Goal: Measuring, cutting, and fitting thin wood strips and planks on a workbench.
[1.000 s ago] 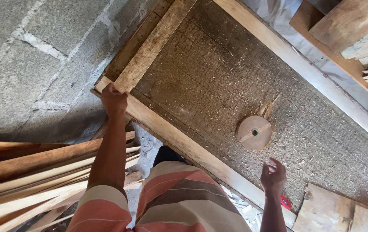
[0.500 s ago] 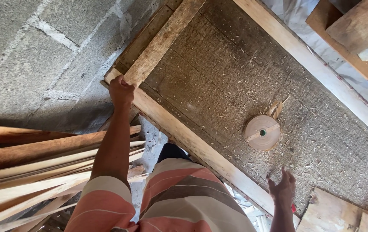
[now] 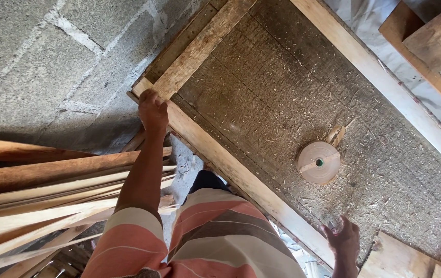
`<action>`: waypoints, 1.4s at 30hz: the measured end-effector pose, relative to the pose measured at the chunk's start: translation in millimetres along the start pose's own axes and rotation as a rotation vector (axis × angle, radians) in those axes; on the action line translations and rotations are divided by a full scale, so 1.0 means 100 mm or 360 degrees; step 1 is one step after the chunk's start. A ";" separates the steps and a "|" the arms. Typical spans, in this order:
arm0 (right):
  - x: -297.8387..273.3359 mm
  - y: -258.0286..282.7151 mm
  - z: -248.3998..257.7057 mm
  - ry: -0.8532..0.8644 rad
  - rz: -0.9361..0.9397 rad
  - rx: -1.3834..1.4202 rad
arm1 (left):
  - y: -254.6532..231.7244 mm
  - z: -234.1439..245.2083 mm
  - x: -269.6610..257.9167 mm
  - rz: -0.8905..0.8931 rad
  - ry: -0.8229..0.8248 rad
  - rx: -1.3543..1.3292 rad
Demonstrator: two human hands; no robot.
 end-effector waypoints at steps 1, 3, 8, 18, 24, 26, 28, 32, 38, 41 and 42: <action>-0.03 -0.03 -0.01 -0.0028 -0.0018 0.0050 | 0.11 -0.07 0.01 -0.0012 -0.0005 -0.0077; -0.04 -0.08 -0.06 -0.0053 -0.0035 0.0096 | 0.35 -0.20 0.03 -0.0019 -0.0008 -0.0152; 0.00 -0.17 -0.19 -0.0142 0.0012 0.0209 | 0.32 -0.20 0.03 -0.0197 -0.0108 -0.0204; -0.12 -0.17 -0.08 -0.0124 -0.0003 -0.0076 | 0.34 -0.18 0.05 -0.0183 -0.0144 -0.0164; -0.10 -0.18 -0.06 -0.0175 0.0156 -0.0182 | 0.33 -0.17 0.03 -0.0281 -0.0253 -0.0133; -0.07 -0.19 -0.04 -0.0165 0.0235 -0.0140 | 0.34 -0.17 0.02 -0.0239 -0.0263 -0.0146; -0.05 -0.20 0.01 -0.0230 0.0319 -0.0080 | 0.36 -0.18 0.01 -0.0240 -0.0307 -0.0154; -0.17 0.18 0.48 -0.0156 0.0396 0.0183 | 0.32 -0.19 0.00 -0.0218 -0.0320 -0.0256; 0.06 0.65 0.47 0.0084 0.0705 0.0645 | 0.35 -0.21 0.03 0.0016 -0.0253 -0.0264; -0.07 1.23 0.73 0.0265 0.0669 0.0964 | 0.23 -0.12 -0.04 -0.0281 -0.0357 -0.0134; -0.10 1.35 0.78 0.0259 0.0673 0.0959 | 0.19 -0.08 -0.05 -0.0279 -0.0362 -0.0140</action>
Point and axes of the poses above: each hand's wrist, its own x-axis towards the middle knuckle, its own z-axis out of the back of the hand, y = z × x, the point moved 8 cm from there along x, towards the middle knuckle, and after that the axes turned 1 degree about -z, right-handed, at the moved point
